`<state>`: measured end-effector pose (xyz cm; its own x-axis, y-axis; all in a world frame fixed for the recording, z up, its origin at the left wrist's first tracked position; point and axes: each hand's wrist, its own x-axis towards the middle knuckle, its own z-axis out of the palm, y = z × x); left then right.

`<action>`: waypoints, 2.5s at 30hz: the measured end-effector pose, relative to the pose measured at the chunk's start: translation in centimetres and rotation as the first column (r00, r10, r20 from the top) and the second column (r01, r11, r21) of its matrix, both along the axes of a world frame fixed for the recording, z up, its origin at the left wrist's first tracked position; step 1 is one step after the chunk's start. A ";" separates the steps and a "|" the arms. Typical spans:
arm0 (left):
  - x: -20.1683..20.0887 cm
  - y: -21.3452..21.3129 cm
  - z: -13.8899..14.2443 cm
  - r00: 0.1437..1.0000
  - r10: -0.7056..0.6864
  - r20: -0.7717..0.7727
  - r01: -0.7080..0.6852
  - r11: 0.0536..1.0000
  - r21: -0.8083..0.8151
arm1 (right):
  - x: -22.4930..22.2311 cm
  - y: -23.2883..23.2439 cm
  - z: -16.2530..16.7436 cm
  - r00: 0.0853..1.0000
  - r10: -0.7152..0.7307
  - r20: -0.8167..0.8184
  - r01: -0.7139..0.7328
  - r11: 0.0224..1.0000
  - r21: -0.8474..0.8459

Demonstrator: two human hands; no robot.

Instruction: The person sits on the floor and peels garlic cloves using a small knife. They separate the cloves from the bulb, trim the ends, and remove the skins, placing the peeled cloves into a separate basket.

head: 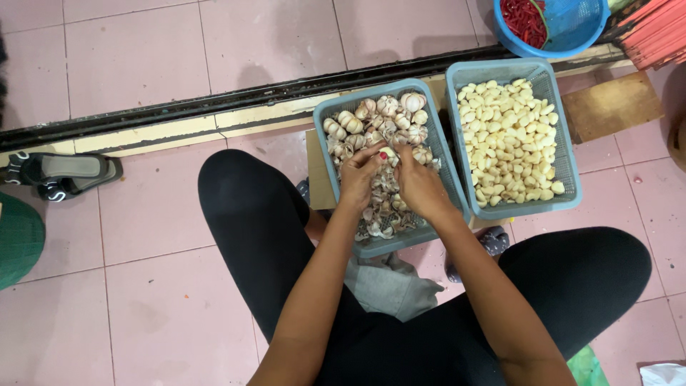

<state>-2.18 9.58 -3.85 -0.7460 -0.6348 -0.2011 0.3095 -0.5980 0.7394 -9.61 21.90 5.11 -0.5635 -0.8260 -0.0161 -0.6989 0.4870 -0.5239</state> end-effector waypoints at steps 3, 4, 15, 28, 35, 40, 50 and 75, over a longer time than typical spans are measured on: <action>0.0 0.1 -0.1 1.000 -0.011 -0.010 0.012 0.998 0.054 | 0.0 0.0 -0.2 0.999 -0.031 0.033 0.029 0.997 0.074; -0.1 0.1 -0.1 1.000 -0.014 -0.021 0.016 0.997 0.076 | 0.0 0.0 -0.3 0.999 -0.026 0.025 0.024 0.997 0.068; 0.2 0.0 1.1 0.996 -0.077 -0.049 0.081 0.993 0.090 | -1.7 0.7 -1.5 0.999 -0.045 0.000 0.045 0.998 0.034; -0.1 0.0 0.5 0.994 -0.051 -0.099 0.066 0.986 0.153 | -1.4 0.3 0.0 0.979 -0.104 0.177 0.101 0.995 0.026; -0.3 -0.1 -0.2 0.988 -0.052 -0.146 0.089 0.961 0.262 | 0.2 -0.4 -0.4 0.993 -0.028 0.118 0.035 0.998 -0.055; 0.4 0.1 -0.4 0.981 -0.094 -0.168 0.129 0.969 0.208 | 0.1 0.4 -1.3 0.998 -0.014 0.066 0.022 0.993 -0.117; 0.4 1.1 -1.1 0.977 -0.206 0.046 0.203 0.977 0.063 | -2.1 2.5 0.1 0.987 0.050 0.150 -0.014 0.973 -0.231; 2.8 0.9 0.5 0.667 0.563 0.488 0.422 0.254 -0.870 | -9.1 15.0 -0.6 0.889 -0.452 -0.071 0.449 0.892 -0.048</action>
<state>0.66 10.48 -3.31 -0.6421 -0.7396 0.2018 -0.5001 0.6037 0.6209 -18.74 36.90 4.46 -0.8737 -0.4823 0.0637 -0.4473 0.7448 -0.4953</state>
